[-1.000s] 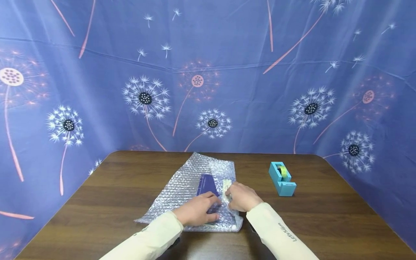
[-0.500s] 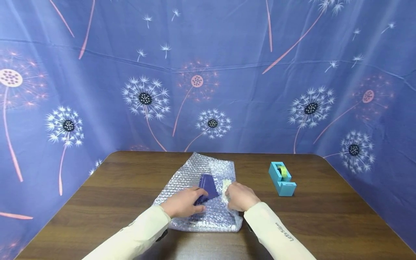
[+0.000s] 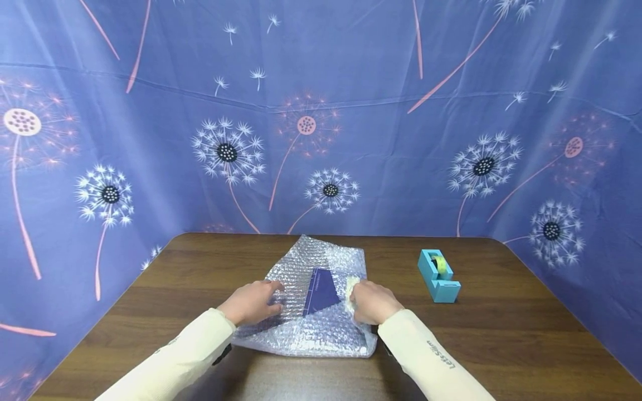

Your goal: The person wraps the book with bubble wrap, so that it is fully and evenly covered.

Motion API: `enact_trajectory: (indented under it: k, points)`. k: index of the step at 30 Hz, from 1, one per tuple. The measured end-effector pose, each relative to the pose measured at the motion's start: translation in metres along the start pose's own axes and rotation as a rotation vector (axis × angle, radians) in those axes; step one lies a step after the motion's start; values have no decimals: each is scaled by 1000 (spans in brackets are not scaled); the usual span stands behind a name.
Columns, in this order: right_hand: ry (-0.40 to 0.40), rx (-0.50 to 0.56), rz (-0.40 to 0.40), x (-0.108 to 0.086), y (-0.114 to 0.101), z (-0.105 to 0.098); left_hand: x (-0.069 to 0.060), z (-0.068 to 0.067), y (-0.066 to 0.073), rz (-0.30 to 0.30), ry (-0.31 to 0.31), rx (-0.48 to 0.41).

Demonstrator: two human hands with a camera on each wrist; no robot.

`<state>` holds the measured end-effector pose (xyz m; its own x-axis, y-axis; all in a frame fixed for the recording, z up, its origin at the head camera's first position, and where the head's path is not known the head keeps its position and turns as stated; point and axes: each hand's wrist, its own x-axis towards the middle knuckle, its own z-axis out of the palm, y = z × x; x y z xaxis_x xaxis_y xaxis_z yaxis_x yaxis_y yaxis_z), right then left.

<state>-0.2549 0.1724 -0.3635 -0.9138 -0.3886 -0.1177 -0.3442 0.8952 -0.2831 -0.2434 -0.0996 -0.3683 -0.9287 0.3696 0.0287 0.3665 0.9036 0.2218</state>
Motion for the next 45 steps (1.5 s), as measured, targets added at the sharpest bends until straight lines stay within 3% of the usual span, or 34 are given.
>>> enact_trajectory:
  k: [11, 16, 30, 38, 45]
  points:
    - [0, -23, -31, 0, -3, -2, -7, -11, -21, -230, -3, 104]
    - [-4, -28, -32, 0, -6, -2, -13, -16, -26, -308, -42, 121]
    - [-10, -39, -29, 1, -6, -2, -22, -23, -25, -344, -174, 65]
    - [-11, -33, -14, -1, -5, -2, -24, -20, -22, -344, -160, 64]
    - [-7, -27, -14, -2, -6, -1, -22, -18, -22, -364, -201, 50]
